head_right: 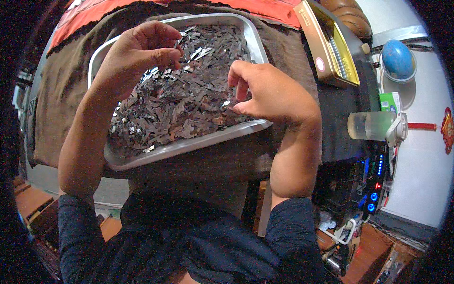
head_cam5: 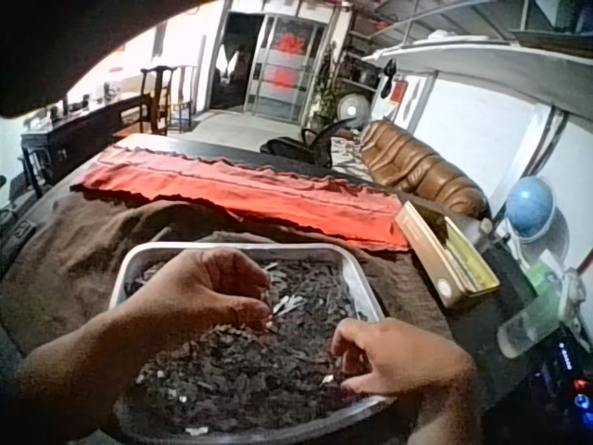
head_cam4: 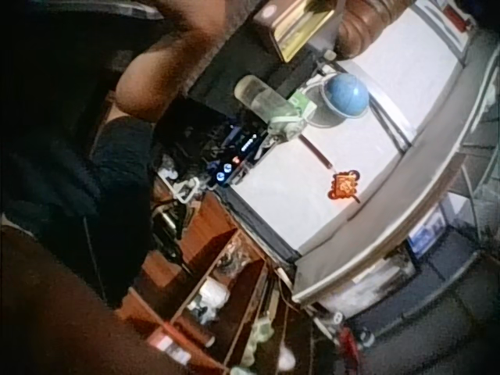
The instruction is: The person repeatedly picks up small dark fragments from a white tray, separates them by hand, and returns them to the tray. The hands work over the tray for the entire clip, occasionally shifting the pile and handling individual pieces one at a time.
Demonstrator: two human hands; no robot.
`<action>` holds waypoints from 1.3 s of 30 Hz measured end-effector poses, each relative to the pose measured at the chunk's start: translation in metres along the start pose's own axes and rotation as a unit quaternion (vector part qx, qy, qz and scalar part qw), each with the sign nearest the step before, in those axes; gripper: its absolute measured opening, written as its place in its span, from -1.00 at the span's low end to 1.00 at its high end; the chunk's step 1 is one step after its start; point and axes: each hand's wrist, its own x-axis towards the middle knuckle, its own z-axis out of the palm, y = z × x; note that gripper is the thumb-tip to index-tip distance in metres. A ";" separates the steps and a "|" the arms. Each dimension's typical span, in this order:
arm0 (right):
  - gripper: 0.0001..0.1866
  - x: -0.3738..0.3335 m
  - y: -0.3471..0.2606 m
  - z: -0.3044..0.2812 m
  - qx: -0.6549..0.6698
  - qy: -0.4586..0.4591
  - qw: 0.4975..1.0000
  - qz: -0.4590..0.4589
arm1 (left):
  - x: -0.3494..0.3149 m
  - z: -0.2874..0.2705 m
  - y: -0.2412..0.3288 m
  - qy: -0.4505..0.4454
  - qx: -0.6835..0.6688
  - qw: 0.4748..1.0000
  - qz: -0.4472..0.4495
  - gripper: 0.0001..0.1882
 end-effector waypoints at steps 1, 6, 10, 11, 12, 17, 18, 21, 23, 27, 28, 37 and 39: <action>-0.63 0.002 -0.002 0.002 0.010 0.004 1.000 -0.022 | 0.001 -0.002 -0.001 -0.004 -0.005 1.000 0.000 -0.62; -0.70 0.014 -0.013 0.019 0.056 0.003 0.990 -0.128 | 0.005 -0.010 -0.007 0.047 -0.011 0.999 0.004 -0.62; -0.71 0.017 -0.020 0.027 0.048 -0.025 0.989 -0.139 | 0.007 -0.017 -0.009 0.068 -0.017 0.998 0.006 -0.61; -0.73 0.018 -0.020 0.028 0.048 0.011 0.991 -0.122 | 0.007 -0.018 -0.009 0.068 -0.028 0.997 0.010 -0.61; -0.74 0.019 -0.021 0.029 0.048 0.047 0.992 -0.106 | 0.006 -0.018 -0.009 0.083 -0.031 0.996 0.007 -0.61; -0.82 0.026 -0.015 0.031 -0.002 0.172 0.982 -0.079 | 0.007 -0.015 -0.006 0.123 -0.045 0.991 0.007 -0.62; -0.84 0.026 -0.014 0.033 0.028 0.160 0.985 -0.066 | 0.007 -0.015 -0.006 0.123 -0.046 0.991 0.005 -0.62; -0.84 0.033 -0.011 0.038 0.004 0.179 0.974 -0.137 | 0.007 -0.015 -0.007 0.124 -0.052 0.991 0.005 -0.63; -0.83 0.033 -0.012 0.038 -0.016 0.173 0.976 -0.128 | 0.007 -0.016 -0.007 0.122 -0.053 0.991 0.009 -0.64; -0.72 0.028 -0.016 0.035 -0.009 0.100 0.994 -0.043 | 0.007 -0.017 -0.008 0.115 -0.053 0.992 0.023 -0.64; -0.69 0.028 -0.017 0.035 -0.014 0.085 0.995 -0.043 | 0.007 -0.017 -0.008 0.113 -0.054 0.992 0.025 -0.64; -0.59 0.031 -0.018 0.041 -0.031 0.052 0.996 -0.060 | 0.007 -0.015 -0.008 0.118 -0.022 0.992 0.022 -0.64; -0.61 0.031 -0.018 0.041 -0.031 0.042 0.997 -0.052 | 0.007 -0.015 -0.008 0.116 -0.027 0.993 0.020 -0.64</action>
